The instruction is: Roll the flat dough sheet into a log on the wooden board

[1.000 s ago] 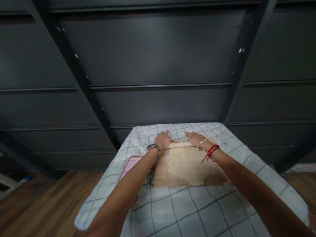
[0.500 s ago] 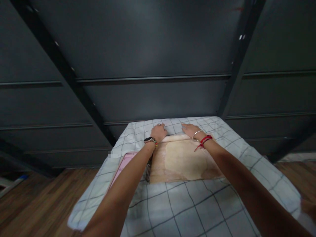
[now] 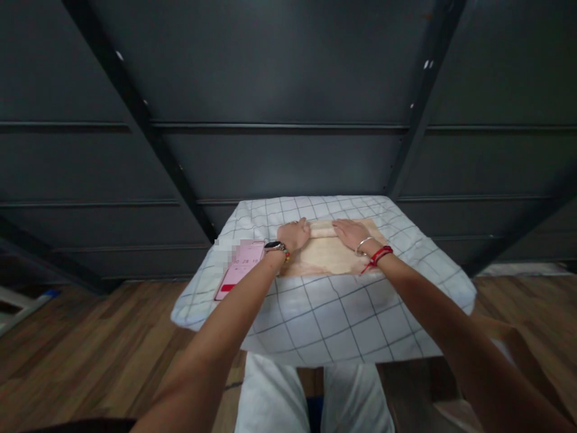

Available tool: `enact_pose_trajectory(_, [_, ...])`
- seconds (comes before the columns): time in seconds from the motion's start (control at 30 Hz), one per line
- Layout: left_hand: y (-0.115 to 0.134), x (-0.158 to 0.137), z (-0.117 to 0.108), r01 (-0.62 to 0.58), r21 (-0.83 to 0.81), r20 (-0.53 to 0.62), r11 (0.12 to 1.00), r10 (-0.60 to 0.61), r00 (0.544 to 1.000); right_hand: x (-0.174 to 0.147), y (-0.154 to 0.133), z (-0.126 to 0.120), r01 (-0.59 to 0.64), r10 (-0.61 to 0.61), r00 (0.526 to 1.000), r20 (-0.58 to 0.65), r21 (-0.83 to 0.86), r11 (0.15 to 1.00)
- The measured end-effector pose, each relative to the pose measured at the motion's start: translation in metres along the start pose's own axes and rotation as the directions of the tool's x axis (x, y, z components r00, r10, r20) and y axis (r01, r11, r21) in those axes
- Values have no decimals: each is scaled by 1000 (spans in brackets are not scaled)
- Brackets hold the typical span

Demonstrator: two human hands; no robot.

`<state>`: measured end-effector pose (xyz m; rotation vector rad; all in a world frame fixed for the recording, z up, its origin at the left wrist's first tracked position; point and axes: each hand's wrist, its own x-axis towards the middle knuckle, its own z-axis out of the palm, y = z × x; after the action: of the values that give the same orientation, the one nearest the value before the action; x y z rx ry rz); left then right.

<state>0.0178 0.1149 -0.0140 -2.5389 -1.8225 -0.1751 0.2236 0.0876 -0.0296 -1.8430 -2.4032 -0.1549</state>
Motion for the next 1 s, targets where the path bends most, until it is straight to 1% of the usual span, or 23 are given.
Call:
enact_pose_trajectory(0.1, [8, -30, 7, -53, 77, -148, 996, 64, 987, -28, -7, 1, -15, 12, 994, -110, -32, 999])
enact_pose_trajectory(0.13, [9, -39, 9, -65, 100, -188, 993, 83, 979, -36, -8, -1, -7, 2, 993, -121, -43, 999])
enact_pose_trajectory(0.2, [12, -55, 10, -93, 127, -231, 988, 121, 965, -48, -6, -7, 42, -46, 995, -86, -51, 998])
enact_pose_trajectory(0.27, [12, -65, 8, -136, 144, -224, 980, 167, 960, -55, -1, -17, 116, -116, 993, -8, -47, 992])
enact_pose_trajectory(0.37, [11, -72, -2, -220, 145, -141, 965, 240, 960, -62, 5, -31, 184, -180, 980, 88, -35, 982])
enact_pose_trajectory(0.43, [10, -72, -8, -271, 135, -111, 953, 286, 952, -68, 8, -36, 197, -194, 973, 122, -12, 980])
enact_pose_trajectory(0.5, [9, -71, -11, -298, 123, -111, 946, 312, 944, -71, 10, -38, 213, -215, 968, 127, 26, 977])
enact_pose_trajectory(0.57, [6, -66, -11, -308, 100, -101, 946, 318, 943, -72, 12, -38, 228, -233, 967, 103, 64, 972])
enact_pose_trajectory(0.67, [-1, -51, -7, -330, 41, -44, 943, 332, 942, -67, 17, -40, 204, -210, 975, 69, 80, 976])
enact_pose_trajectory(0.73, [-6, -36, -5, -359, -2, -34, 933, 359, 933, -63, 21, -42, 171, -177, 981, 84, 66, 983])
enact_pose_trajectory(0.8, [-7, -19, -4, -378, -43, -61, 925, 376, 925, -61, 24, -43, 143, -150, 979, 140, 60, 988])
enact_pose_trajectory(0.87, [-5, 0, -3, -366, -86, -85, 927, 359, 930, -59, 25, -42, 136, -148, 971, 188, 74, 988])
enact_pose_trajectory(0.9, [-2, 9, -3, -348, -104, -87, 932, 340, 936, -58, 24, -40, 133, -147, 971, 187, 84, 987])
enact_pose_trajectory(0.93, [2, 18, -3, -326, -118, -84, 938, 317, 945, -55, 22, -37, 123, -137, 976, 166, 92, 988])
enact_pose_trajectory(1.0, [10, 36, -2, -280, -125, -75, 952, 272, 959, -47, 17, -31, 73, -81, 993, 87, 97, 993])
